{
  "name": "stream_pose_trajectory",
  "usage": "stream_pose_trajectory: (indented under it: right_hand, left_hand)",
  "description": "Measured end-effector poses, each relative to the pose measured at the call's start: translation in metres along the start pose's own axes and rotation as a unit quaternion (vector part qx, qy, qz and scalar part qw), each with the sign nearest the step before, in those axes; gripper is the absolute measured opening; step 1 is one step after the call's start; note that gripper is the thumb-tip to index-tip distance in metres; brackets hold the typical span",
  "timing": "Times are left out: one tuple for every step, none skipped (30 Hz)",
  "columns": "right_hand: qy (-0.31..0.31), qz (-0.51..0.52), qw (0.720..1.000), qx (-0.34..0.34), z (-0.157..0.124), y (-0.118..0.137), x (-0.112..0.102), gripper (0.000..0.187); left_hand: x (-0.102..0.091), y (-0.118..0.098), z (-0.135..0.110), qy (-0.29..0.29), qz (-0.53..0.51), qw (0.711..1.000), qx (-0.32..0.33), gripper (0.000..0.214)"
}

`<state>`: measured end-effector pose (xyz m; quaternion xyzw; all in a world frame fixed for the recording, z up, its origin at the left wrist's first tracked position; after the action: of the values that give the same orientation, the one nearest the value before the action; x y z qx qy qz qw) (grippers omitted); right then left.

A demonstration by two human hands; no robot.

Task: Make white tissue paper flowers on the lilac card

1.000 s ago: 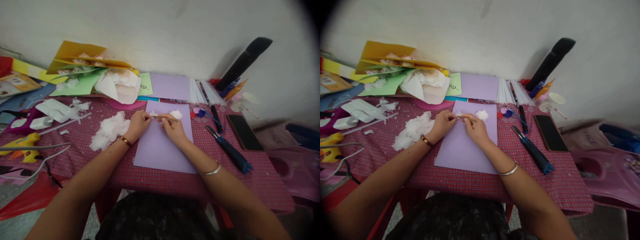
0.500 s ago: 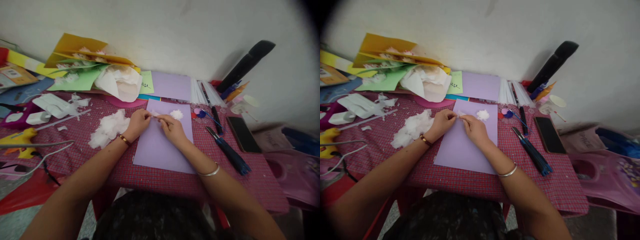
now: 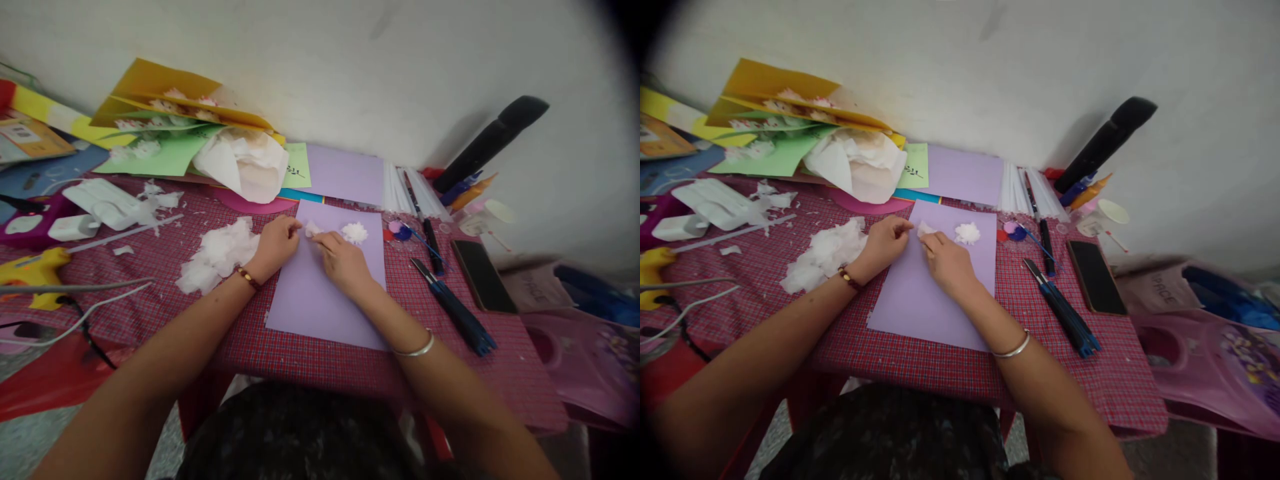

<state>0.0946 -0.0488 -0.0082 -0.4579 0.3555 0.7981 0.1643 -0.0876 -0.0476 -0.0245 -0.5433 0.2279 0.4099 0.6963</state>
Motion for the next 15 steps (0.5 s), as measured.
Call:
stream_pose_trajectory:
  right_hand:
    - [-0.012, 0.018, 1.0, 0.0, 0.0, -0.001, 0.0, 0.031]
    - [-0.031, 0.043, 0.999, 0.0, 0.0, -0.002, -0.001, 0.03]
    - [-0.055, 0.074, 0.996, 0.002, -0.001, -0.003, -0.001, 0.029]
    - [-0.083, 0.111, 0.99, 0.007, -0.001, -0.005, -0.002, 0.028]
    - [-0.112, 0.15, 0.982, 0.015, -0.001, -0.007, -0.003, 0.027]
    - [-0.14, 0.188, 0.972, 0.027, -0.001, -0.009, -0.003, 0.027]
    - [-0.163, 0.224, 0.96, 0.042, -0.001, -0.011, -0.003, 0.027]
    - [-0.179, 0.255, 0.948, 0.059, -0.001, -0.013, -0.003, 0.028]
    - [-0.19, 0.282, 0.937, 0.077, -0.001, -0.014, -0.002, 0.027]
    - [-0.197, 0.307, 0.926, 0.093, -0.001, -0.015, -0.002, 0.027]
    - [-0.201, 0.328, 0.917, 0.107, 0.0, -0.015, -0.001, 0.027]
    - [-0.204, 0.345, 0.909, 0.116, 0.0, -0.015, -0.002, 0.027]
    - [-0.209, 0.358, 0.902, 0.122, 0.001, -0.015, -0.002, 0.027]
    - [-0.215, 0.367, 0.896, 0.124, 0.001, -0.014, -0.003, 0.028]
    - [-0.223, 0.374, 0.892, 0.122, 0.002, -0.014, -0.004, 0.028]
  left_hand:
    - [0.0, 0.0, 0.0, 0.0, -0.004, 1.0, -0.001, 0.026]
    - [0.0, 0.0, 0.0, -0.001, -0.015, 1.0, -0.005, 0.026]
    - [-0.002, 0.0, 0.001, -0.004, -0.034, 0.999, -0.011, 0.026]
    - [-0.004, 0.001, 0.002, -0.008, -0.06, 0.998, -0.021, 0.025]
    - [-0.008, 0.002, 0.004, -0.012, -0.09, 0.995, -0.033, 0.024]
    - [-0.013, 0.004, 0.006, -0.019, -0.119, 0.992, -0.046, 0.024]
    - [-0.019, 0.007, 0.008, -0.03, -0.144, 0.987, -0.06, 0.022]
    - [-0.025, 0.01, 0.011, -0.042, -0.163, 0.983, -0.075, 0.021]
    - [-0.032, 0.014, 0.014, -0.057, -0.176, 0.978, -0.091, 0.02]
    - [-0.038, 0.018, 0.016, -0.071, -0.186, 0.974, -0.107, 0.019]
    - [-0.044, 0.022, 0.018, -0.083, -0.193, 0.97, -0.123, 0.018]
    - [-0.048, 0.026, 0.019, -0.09, -0.2, 0.966, -0.137, 0.018]
    - [-0.052, 0.029, 0.02, -0.093, -0.206, 0.963, -0.149, 0.017]
    - [-0.056, 0.032, 0.021, -0.094, -0.211, 0.96, -0.157, 0.017]
    - [-0.06, 0.035, 0.021, -0.094, -0.215, 0.959, -0.161, 0.015]
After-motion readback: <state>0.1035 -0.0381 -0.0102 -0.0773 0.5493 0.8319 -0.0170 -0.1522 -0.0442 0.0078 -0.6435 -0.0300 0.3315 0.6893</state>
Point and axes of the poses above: each hand's wrist, its own z-axis towards the middle knuckle, its own x-axis out of the palm, y = z × x, the point moved 1 cm from there along z, towards the middle knuckle, and after that the axes turned 3 degrees about -x, right-handed, at the moved point
